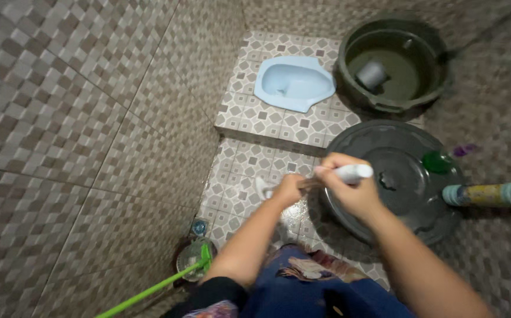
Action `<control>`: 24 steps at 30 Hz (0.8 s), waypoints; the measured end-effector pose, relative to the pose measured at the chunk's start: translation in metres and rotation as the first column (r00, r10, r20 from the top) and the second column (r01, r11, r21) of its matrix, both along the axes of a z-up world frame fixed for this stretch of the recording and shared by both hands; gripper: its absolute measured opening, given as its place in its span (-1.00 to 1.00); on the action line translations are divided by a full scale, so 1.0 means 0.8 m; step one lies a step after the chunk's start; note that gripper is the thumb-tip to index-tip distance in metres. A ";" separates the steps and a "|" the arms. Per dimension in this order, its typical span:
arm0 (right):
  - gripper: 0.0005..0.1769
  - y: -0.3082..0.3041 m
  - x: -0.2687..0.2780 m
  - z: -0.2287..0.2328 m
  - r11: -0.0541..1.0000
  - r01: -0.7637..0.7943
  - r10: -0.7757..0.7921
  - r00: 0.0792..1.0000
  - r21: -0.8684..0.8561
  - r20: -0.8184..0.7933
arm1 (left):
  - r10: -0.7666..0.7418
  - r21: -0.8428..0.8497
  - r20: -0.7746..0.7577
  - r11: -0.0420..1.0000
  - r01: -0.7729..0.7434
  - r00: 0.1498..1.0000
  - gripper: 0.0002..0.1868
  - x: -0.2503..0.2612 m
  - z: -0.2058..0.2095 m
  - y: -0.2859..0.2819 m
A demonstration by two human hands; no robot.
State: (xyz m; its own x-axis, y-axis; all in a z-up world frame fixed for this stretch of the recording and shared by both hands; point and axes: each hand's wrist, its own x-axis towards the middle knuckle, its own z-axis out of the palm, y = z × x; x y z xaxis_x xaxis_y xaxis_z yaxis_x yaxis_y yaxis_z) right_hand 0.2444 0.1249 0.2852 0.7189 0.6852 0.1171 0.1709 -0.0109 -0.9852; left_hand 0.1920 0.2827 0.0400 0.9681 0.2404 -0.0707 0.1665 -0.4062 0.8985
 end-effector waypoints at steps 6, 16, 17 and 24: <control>-0.72 0.050 -0.014 -0.004 0.994 -0.107 0.106 0.989 0.009 0.104 | 0.192 -0.020 -0.113 0.981 -0.195 0.975 -0.80 -0.034 -0.031 0.049; -0.77 0.130 0.008 -0.033 0.856 -0.517 0.502 0.825 -0.012 0.258 | 0.402 -0.591 0.235 0.782 -0.198 0.885 -0.72 0.035 -0.079 0.111; -0.79 0.146 0.011 -0.031 0.834 -0.552 0.531 0.799 -0.006 0.282 | 0.419 -0.592 0.294 0.785 -0.181 0.859 -0.70 0.037 -0.074 0.122; -0.76 0.199 0.012 0.011 0.752 -0.659 0.651 0.746 0.011 0.143 | 0.264 -0.077 0.550 0.961 -0.267 0.792 -0.52 -0.059 -0.047 0.154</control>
